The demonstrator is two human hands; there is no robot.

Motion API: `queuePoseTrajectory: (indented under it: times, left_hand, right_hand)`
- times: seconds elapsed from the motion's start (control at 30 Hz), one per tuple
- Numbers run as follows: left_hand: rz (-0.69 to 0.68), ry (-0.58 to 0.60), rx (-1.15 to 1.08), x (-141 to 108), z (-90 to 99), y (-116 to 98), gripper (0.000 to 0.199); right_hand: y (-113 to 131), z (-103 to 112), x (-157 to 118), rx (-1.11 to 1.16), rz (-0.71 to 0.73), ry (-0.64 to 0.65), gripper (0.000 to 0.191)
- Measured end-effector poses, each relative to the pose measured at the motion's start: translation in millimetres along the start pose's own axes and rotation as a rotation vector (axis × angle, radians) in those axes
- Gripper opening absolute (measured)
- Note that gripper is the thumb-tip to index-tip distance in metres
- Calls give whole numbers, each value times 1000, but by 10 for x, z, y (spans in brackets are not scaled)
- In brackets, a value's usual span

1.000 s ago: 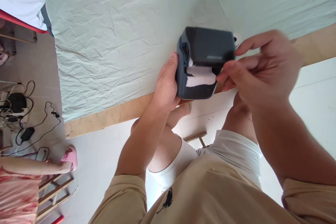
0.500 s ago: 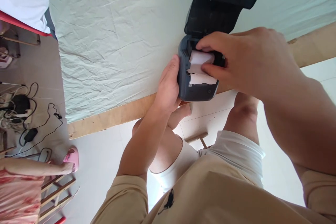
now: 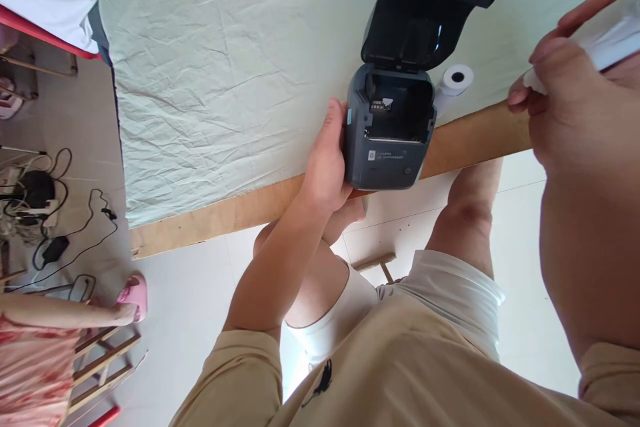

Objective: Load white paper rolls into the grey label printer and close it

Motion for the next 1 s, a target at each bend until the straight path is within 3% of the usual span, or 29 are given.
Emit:
queuePoseTrajectory:
  times: [0.1, 0.2, 0.33, 0.4, 0.5, 0.53, 0.67, 0.77, 0.87, 1.0]
  left_hand:
    - [-10, -7, 4, -6, 14, -7, 53]
    - [-20, 8, 16, -4, 10, -14, 44]
    - [-27, 19, 32, 9, 7, -12, 44]
    - [-31, 26, 45, 12, 2, -11, 45]
    - [-45, 41, 60, 7, -13, -13, 51]
    - [-51, 43, 60, 3, -19, -14, 53]
    - [-73, 24, 61, -16, -22, -18, 50]
    - [-72, -10, 65, -23, -4, -19, 45]
    - [-66, -24, 56, -23, -3, -23, 46]
    - [-54, -13, 47, -29, -31, -21, 46]
  right_hand:
    - [-124, 28, 59, -236, 6, -39, 48]
    - [-150, -9, 143, -494, 20, 62, 49]
    - [-296, 9, 164, -556, -99, 209, 72]
    - [-182, 65, 78, -563, 62, 180, 76]
    - [197, 84, -222, -463, 465, 79, 64]
    - [274, 26, -313, -423, 498, 111, 64]
    - [272, -364, -459, -420, 247, 272, 78]
    - [157, -525, -436, -448, 107, 327, 73]
    - [144, -471, -400, -415, 128, 324, 73]
    - [206, -430, -437, -419, 246, 416, 73]
Point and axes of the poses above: each hand's wrist, its own x-axis towards the middle knuckle, its own z-axis out of the back of the hand, y = z × x, the point moved 6 cm from there along x, towards the middle knuckle, and after that the axes turned 6 degrees about y, right-handed, at the moved point
